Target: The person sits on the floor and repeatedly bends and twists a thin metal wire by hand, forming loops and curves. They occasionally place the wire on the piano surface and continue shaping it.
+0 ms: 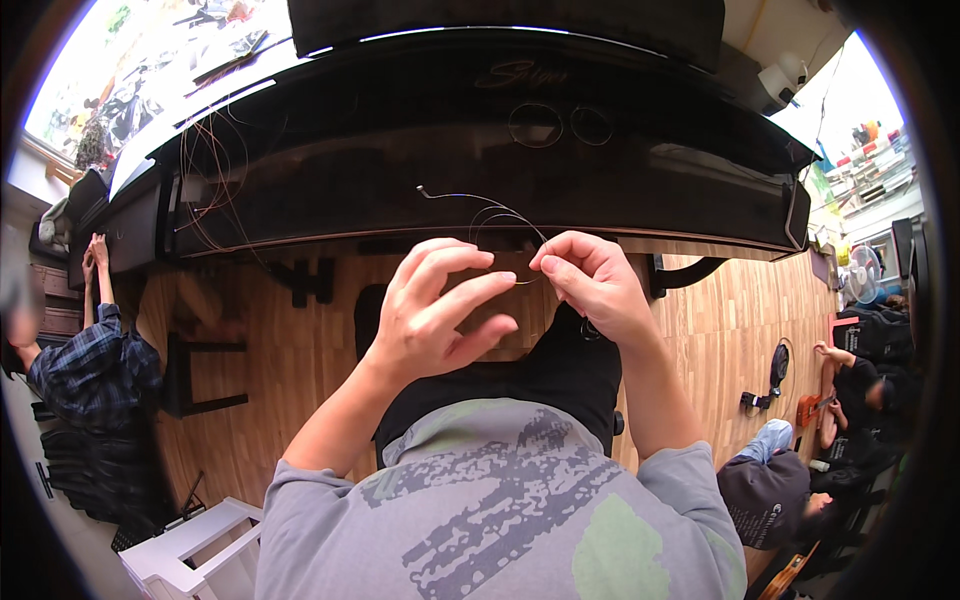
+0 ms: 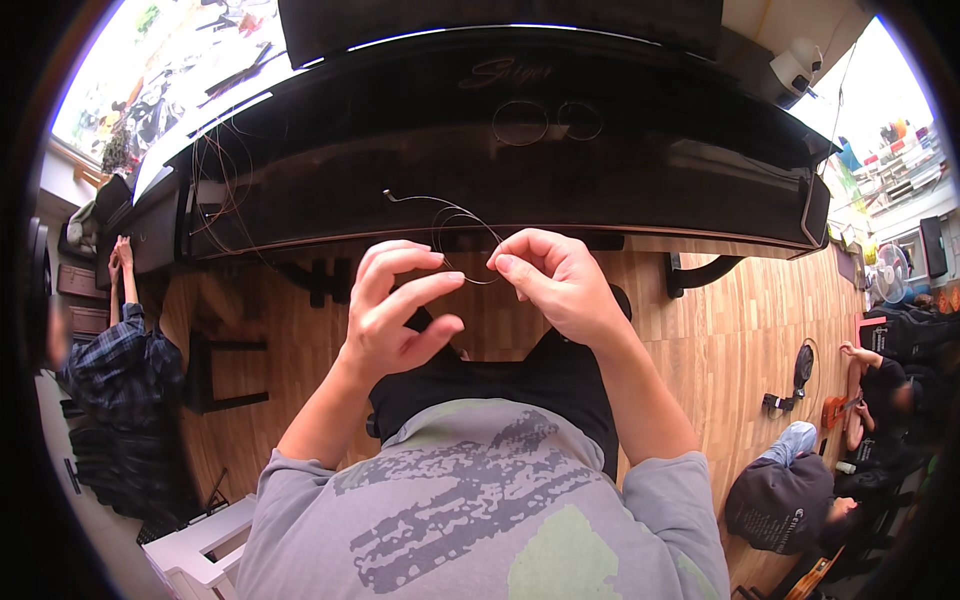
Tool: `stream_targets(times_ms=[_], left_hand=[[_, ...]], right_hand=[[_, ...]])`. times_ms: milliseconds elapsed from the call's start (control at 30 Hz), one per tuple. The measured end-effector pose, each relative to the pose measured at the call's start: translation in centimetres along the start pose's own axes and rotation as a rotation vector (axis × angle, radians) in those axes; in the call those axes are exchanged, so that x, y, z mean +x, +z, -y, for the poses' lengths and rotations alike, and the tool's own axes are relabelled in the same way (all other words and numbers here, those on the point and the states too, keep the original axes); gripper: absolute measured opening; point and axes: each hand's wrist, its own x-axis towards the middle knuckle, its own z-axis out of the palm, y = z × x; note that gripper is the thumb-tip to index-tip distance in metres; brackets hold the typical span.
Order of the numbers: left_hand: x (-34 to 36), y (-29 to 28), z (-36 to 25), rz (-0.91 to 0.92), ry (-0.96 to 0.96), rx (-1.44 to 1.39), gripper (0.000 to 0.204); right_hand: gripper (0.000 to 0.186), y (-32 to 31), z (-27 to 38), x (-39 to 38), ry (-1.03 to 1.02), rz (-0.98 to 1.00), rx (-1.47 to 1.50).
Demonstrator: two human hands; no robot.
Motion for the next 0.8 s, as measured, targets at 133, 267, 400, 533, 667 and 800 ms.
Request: stream_targets(times_ms=[133,267,400,533,667,800], left_hand=[[0.2,0.5,0.8,-0.212,-0.129,0.161,0.025],[0.6,0.9,0.9,-0.236,-0.281,0.115,0.039],[0.1,1.9,1.8,-0.137,-0.333,0.126,0.049],[0.5,1.9,1.7,-0.159,-0.347,0.056,0.044],[0.7,1.4,2.4,-0.088,-0.328,-0.035,0.028],[1.1,0.3,1.4,0.004,-0.436,-0.240,0.017]], right_hand=[[0.014,0.3,-0.3,0.1,-0.017,0.014,-0.056],[0.012,1.1,0.0,0.1,-0.045,0.000,-0.042],[0.012,1.0,0.1,-0.1,-0.031,0.058,-0.035],[0.012,1.1,0.4,-0.2,-0.020,0.084,0.010],[0.013,0.8,0.6,-0.3,-0.005,0.092,0.072],[0.018,0.7,0.3,-0.2,-0.054,0.013,0.088]])
